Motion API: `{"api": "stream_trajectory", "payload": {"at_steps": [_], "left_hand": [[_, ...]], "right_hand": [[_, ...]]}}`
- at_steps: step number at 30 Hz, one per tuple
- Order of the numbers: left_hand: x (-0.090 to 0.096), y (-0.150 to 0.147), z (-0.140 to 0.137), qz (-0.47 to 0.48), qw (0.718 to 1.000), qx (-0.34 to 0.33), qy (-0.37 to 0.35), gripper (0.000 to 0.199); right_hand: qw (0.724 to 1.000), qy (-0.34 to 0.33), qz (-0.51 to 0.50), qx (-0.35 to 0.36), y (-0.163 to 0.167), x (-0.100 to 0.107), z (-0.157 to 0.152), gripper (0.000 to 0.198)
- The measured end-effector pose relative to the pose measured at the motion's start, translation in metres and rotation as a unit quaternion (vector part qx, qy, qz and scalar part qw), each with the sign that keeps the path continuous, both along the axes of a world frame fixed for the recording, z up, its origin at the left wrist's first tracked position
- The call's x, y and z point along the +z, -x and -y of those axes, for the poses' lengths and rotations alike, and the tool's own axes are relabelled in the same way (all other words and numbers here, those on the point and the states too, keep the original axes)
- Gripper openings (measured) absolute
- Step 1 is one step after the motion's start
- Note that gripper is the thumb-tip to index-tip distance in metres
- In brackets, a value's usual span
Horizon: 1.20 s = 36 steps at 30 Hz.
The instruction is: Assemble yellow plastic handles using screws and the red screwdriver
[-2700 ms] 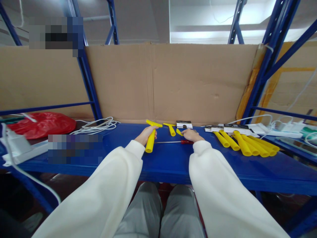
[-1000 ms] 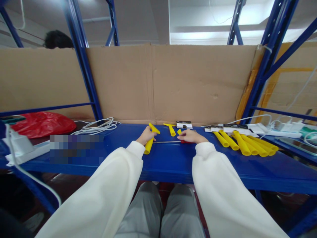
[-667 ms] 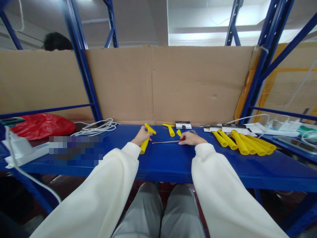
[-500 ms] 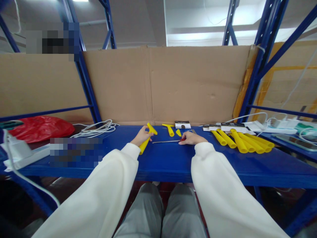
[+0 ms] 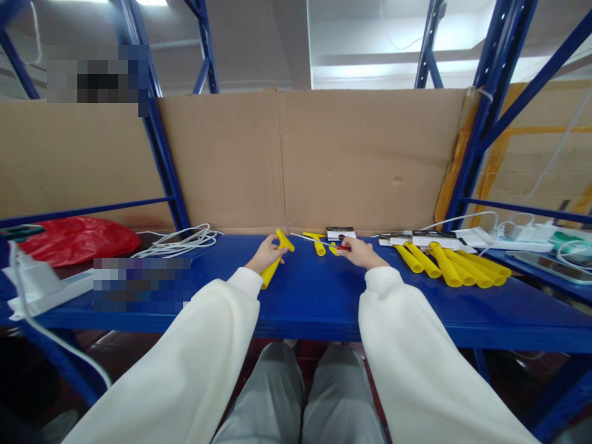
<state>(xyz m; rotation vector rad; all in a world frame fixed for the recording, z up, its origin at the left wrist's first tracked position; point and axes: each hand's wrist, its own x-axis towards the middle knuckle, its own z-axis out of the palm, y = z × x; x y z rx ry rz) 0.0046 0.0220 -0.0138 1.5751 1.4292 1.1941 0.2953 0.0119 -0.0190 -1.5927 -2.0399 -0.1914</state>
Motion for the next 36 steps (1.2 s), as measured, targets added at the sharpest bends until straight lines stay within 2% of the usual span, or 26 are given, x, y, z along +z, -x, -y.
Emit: {"api": "stream_trajectory", "payload": {"at_steps": [3,6,23,32,36], "left_hand": [[0.001,-0.001,0.002,-0.005,1.000,-0.007,-0.005,0.037],[0.001,-0.001,0.003,-0.008,1.000,-0.013,-0.007,0.037],[0.003,-0.003,0.005,-0.015,1.000,-0.025,-0.007,0.040],[0.000,-0.003,0.003,-0.016,1.000,-0.026,-0.008,0.041],[0.000,-0.003,0.002,-0.026,0.999,-0.021,-0.006,0.044]], "right_hand": [[0.998,0.007,-0.036,0.042,0.003,0.001,-0.001,0.025],[0.997,0.012,-0.050,0.055,0.006,0.001,-0.001,0.024],[0.996,0.058,-0.056,0.034,0.011,0.006,0.008,0.017],[0.997,0.061,-0.043,0.007,0.014,0.009,0.011,0.018],[0.997,0.051,-0.043,0.022,0.011,0.006,0.008,0.019]]}}
